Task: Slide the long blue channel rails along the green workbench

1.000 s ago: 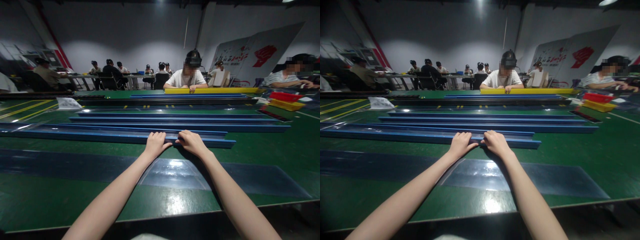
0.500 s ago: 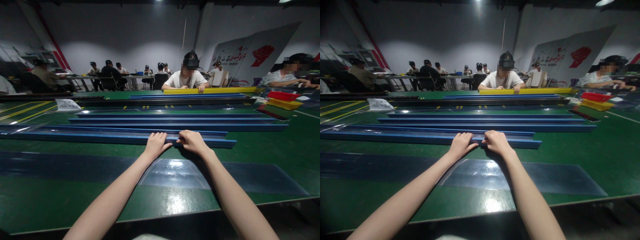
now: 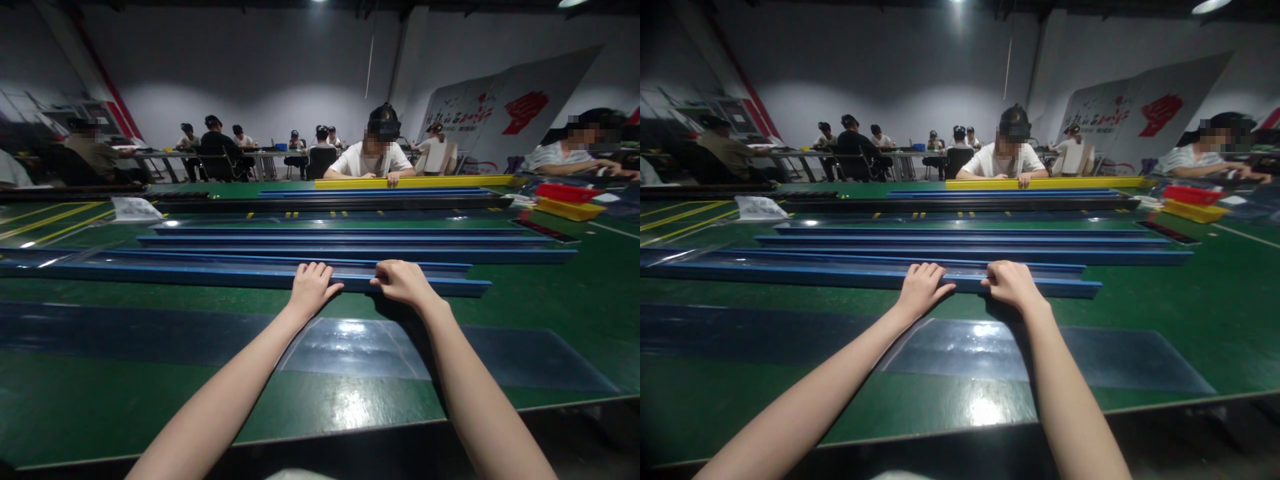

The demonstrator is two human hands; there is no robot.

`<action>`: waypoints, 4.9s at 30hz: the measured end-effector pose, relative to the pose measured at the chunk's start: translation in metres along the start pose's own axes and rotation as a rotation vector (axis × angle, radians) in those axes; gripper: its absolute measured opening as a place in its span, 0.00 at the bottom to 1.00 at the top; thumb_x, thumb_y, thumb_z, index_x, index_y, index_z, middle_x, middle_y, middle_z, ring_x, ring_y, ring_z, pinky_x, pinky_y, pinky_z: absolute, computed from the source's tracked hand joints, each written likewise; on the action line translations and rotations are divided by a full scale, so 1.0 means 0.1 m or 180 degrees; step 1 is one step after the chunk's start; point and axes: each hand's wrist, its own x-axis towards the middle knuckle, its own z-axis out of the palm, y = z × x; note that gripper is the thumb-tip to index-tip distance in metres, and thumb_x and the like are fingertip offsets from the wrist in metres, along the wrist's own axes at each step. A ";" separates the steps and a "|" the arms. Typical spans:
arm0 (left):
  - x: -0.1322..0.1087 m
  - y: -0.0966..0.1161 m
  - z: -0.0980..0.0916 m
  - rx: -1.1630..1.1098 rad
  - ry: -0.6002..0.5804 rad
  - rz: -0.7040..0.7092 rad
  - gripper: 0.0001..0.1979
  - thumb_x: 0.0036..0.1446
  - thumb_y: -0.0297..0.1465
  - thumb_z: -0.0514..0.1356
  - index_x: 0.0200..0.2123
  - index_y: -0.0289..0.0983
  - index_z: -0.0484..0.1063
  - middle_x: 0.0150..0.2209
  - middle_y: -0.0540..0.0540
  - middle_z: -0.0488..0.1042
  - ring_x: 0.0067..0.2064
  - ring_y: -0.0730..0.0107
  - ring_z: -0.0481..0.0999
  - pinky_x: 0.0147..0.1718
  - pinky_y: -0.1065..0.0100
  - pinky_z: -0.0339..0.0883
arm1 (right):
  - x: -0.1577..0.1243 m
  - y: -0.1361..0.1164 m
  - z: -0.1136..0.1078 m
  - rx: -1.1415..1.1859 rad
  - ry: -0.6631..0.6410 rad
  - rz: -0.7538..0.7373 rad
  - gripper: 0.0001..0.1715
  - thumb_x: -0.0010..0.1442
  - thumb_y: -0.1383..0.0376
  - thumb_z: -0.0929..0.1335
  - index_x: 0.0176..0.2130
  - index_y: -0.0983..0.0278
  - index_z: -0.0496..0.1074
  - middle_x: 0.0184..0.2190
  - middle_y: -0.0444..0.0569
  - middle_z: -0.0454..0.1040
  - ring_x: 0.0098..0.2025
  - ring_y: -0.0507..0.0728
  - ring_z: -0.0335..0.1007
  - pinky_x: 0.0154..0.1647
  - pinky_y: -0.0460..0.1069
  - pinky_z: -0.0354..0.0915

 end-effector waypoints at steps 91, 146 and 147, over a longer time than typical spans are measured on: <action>0.00 0.00 0.02 -0.0041 -0.0065 -0.0075 0.17 0.56 0.44 0.52 0.39 0.36 0.68 0.37 0.43 0.71 0.40 0.60 0.66 0.39 0.61 0.53 | 0.01 -0.03 0.04 -0.0022 0.0052 -0.0291 0.14 0.58 0.58 0.61 0.30 0.63 0.71 0.31 0.48 0.74 0.34 0.54 0.68 0.28 0.46 0.50; 0.01 -0.02 0.04 -0.0115 -0.0098 0.0050 0.19 0.54 0.47 0.52 0.30 0.36 0.68 0.31 0.46 0.74 0.34 0.65 0.69 0.33 0.64 0.51 | 0.01 -0.08 0.09 0.0135 -0.0003 -0.0434 0.20 0.57 0.55 0.60 0.43 0.62 0.71 0.42 0.51 0.74 0.46 0.58 0.68 0.42 0.48 0.60; 0.01 -0.02 0.04 -0.0116 -0.0097 0.0052 0.19 0.54 0.47 0.52 0.30 0.36 0.68 0.31 0.46 0.74 0.34 0.65 0.69 0.33 0.64 0.51 | 0.01 -0.08 0.09 0.0140 -0.0001 -0.0433 0.20 0.57 0.55 0.60 0.43 0.62 0.71 0.42 0.51 0.74 0.46 0.58 0.68 0.42 0.48 0.60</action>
